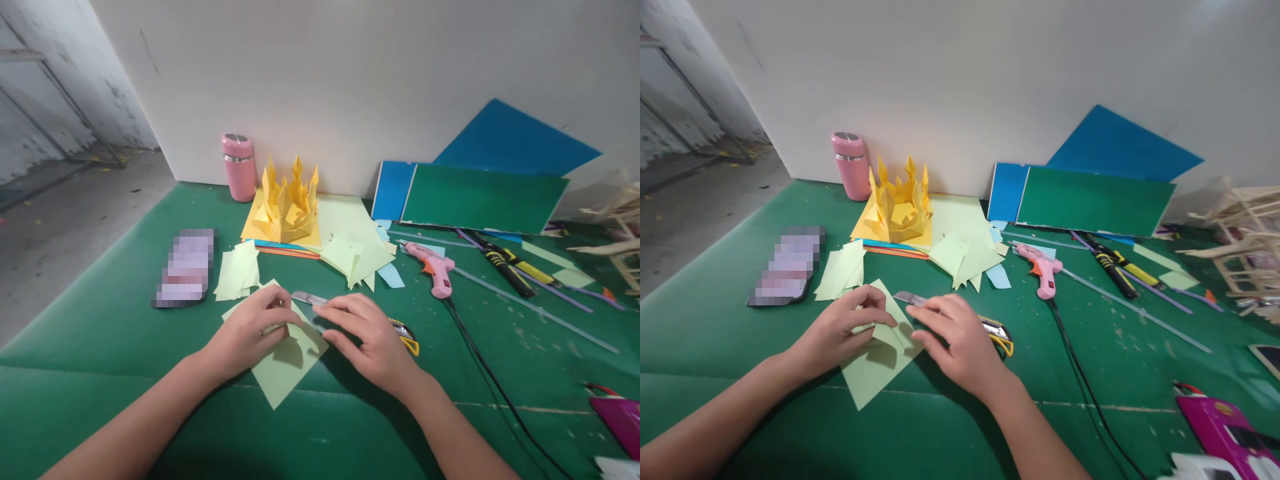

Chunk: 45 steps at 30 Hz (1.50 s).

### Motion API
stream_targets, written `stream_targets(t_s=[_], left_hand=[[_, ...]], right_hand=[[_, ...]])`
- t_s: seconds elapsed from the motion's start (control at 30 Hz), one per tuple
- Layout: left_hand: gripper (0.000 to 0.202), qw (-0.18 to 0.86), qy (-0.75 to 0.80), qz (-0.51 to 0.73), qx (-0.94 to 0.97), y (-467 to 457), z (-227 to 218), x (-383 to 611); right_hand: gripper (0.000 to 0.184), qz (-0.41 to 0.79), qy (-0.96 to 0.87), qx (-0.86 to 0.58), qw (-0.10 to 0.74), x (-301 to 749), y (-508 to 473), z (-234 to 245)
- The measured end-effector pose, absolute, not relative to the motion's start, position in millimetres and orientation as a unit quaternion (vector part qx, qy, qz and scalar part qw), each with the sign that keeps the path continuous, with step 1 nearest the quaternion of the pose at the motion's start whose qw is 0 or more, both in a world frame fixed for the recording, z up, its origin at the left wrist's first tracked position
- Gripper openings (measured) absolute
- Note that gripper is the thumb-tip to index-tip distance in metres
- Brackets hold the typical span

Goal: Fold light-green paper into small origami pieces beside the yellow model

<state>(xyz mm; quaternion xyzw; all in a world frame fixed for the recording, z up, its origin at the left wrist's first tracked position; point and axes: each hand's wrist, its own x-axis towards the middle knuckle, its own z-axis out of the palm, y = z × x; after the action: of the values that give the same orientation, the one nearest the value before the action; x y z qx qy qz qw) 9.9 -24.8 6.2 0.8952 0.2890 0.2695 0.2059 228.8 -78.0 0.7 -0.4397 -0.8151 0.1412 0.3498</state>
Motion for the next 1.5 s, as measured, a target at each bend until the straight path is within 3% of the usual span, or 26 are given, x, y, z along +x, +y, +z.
stream_targets(t_s=[0.17, 0.3, 0.47, 0.67, 0.77, 0.93, 1.1, 1.2, 1.3, 1.4, 1.5], left_hand=[[0.035, 0.178, 0.288, 0.272, 0.901, -27.9, 10.8, 13.0], [0.037, 0.168, 0.269, 0.299, 0.900, -28.8, 8.4, 13.6], [0.032, 0.161, 0.313, 0.355, 0.866, -25.6, 8.2, 10.6], [0.011, 0.051, 0.525, 0.423, 0.737, -7.0, 9.2, -5.1], [0.021, 0.066, 0.535, 0.431, 0.723, 1.9, 3.0, -11.8], [0.034, 0.079, 0.515, 0.422, 0.742, 7.3, 1.4, -17.9], [0.012, 0.047, 0.534, 0.361, 0.763, 9.1, 10.4, -22.6], [0.010, 0.033, 0.526, 0.328, 0.784, 10.8, 10.3, -23.8], [0.019, 0.029, 0.545, 0.332, 0.769, 11.0, 7.0, -24.0], [0.038, 0.000, 0.546, 0.353, 0.760, 9.7, 6.3, -23.8], [0.035, -0.022, 0.529, 0.330, 0.781, 9.4, 8.3, -23.2]], right_hand=[[0.057, 0.254, -0.790, -0.432, 0.353, 213.7, -84.4, 1.3], [0.031, 0.221, -0.774, -0.421, 0.418, 210.5, -83.8, -3.5], [0.027, 0.205, -0.708, -0.468, 0.488, 213.8, -81.5, -4.0], [0.020, 0.144, -0.567, -0.589, 0.557, 232.0, -76.6, -1.5], [0.025, 0.025, -0.613, -0.612, 0.500, 245.6, -71.1, -3.4], [0.036, -0.081, -0.699, -0.627, 0.334, 263.1, -63.3, -8.5], [0.033, -0.189, -0.654, -0.662, 0.314, 263.0, -68.3, 1.3], [0.021, -0.056, -0.758, -0.565, 0.320, 253.4, -73.9, 8.0], [0.016, 0.078, -0.825, -0.497, 0.258, 242.4, -76.2, 7.8], [0.019, 0.085, -0.828, -0.503, 0.232, 237.0, -74.3, 3.0], [0.026, 0.054, -0.813, -0.533, 0.227, 238.6, -70.7, -1.6]])
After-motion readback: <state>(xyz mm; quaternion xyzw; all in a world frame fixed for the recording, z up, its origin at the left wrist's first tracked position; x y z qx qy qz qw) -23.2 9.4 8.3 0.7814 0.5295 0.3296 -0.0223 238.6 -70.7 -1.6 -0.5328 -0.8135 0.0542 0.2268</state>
